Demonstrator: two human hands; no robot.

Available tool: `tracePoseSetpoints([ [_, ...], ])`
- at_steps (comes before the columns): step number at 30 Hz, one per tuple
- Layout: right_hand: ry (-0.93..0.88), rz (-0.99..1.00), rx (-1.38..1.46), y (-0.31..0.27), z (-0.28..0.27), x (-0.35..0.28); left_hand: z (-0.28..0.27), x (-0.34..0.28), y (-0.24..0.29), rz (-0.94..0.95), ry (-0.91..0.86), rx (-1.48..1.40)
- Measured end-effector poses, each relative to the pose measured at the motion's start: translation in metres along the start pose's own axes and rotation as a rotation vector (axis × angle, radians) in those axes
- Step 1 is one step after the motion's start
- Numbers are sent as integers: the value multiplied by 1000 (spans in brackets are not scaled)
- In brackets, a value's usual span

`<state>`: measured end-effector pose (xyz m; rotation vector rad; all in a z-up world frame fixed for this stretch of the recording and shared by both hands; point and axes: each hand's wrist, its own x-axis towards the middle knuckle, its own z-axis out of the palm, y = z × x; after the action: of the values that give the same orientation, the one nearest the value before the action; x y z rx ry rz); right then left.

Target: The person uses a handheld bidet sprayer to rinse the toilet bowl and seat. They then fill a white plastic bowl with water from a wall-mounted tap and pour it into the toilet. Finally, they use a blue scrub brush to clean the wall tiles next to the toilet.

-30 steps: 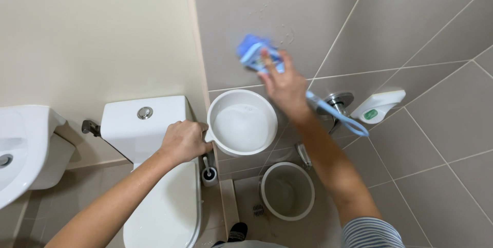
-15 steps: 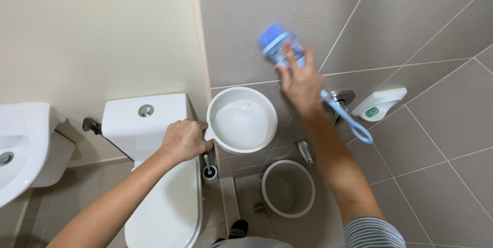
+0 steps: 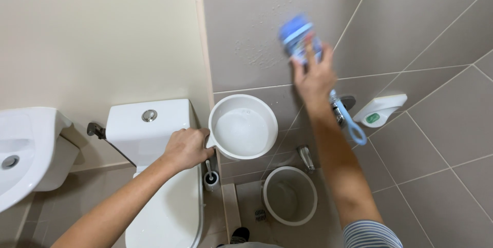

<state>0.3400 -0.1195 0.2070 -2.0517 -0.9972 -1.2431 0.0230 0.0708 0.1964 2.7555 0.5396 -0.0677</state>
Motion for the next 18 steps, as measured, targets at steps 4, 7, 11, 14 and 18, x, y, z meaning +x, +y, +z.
tracePoseSetpoints([
  [4,78,154,87,-35,-3,46,3,0,3,70,27,7],
  [7,77,76,185,-90,-1,38,1,1,7,44,-25,82],
  [11,-107,-264,89,-93,15,3,1,0,5,55,-1,87],
  [14,-10,-242,101,-56,19,18,5,0,2,56,3,72],
  [18,178,-104,80,-50,8,70,9,5,-1,95,67,95],
])
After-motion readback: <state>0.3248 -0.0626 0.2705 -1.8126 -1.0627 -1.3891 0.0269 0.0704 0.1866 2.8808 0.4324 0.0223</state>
